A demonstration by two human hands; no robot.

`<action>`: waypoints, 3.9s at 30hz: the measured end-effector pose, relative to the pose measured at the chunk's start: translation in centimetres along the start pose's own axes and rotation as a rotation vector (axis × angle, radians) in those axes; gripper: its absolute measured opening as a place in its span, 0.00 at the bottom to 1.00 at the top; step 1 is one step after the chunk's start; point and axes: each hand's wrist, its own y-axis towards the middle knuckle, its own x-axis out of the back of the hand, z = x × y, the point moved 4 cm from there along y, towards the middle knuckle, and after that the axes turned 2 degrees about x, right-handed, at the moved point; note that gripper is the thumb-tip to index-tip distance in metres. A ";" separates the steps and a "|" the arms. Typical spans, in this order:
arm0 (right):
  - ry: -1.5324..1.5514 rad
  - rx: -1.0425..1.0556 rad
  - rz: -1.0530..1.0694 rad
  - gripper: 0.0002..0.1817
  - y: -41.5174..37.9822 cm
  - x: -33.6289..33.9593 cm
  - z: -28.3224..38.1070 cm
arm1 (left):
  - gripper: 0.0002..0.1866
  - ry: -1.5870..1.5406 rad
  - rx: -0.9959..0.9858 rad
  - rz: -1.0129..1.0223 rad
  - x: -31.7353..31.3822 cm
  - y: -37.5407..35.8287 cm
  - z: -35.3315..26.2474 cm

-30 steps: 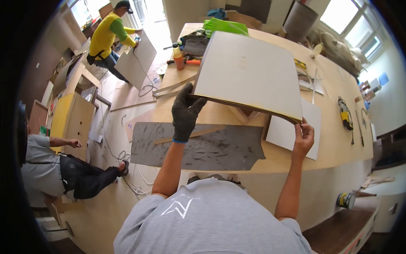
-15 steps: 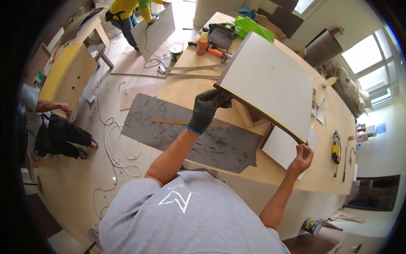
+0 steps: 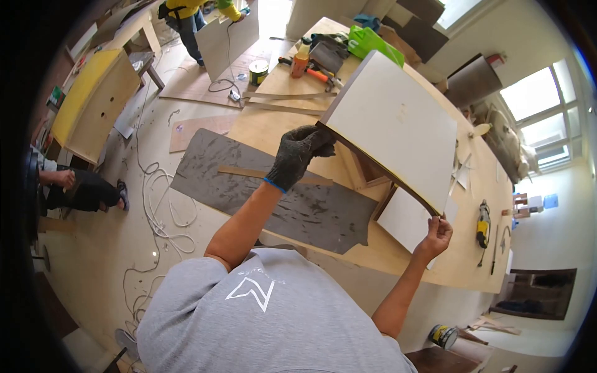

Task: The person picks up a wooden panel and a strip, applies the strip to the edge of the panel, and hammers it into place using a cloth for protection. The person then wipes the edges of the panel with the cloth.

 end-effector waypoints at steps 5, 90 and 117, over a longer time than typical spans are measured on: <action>0.007 0.003 0.005 0.06 0.2 0.2 -0.6 | 0.13 0.037 -0.001 0.016 -0.3 -0.3 -0.5; 0.158 0.028 -0.022 0.10 0.0 -1.3 0.2 | 0.18 0.700 0.274 0.542 -13.9 -5.7 10.7; 0.054 -0.026 -0.081 0.11 -0.1 -1.2 1.7 | 0.17 0.811 0.279 0.436 -10.0 -5.2 10.5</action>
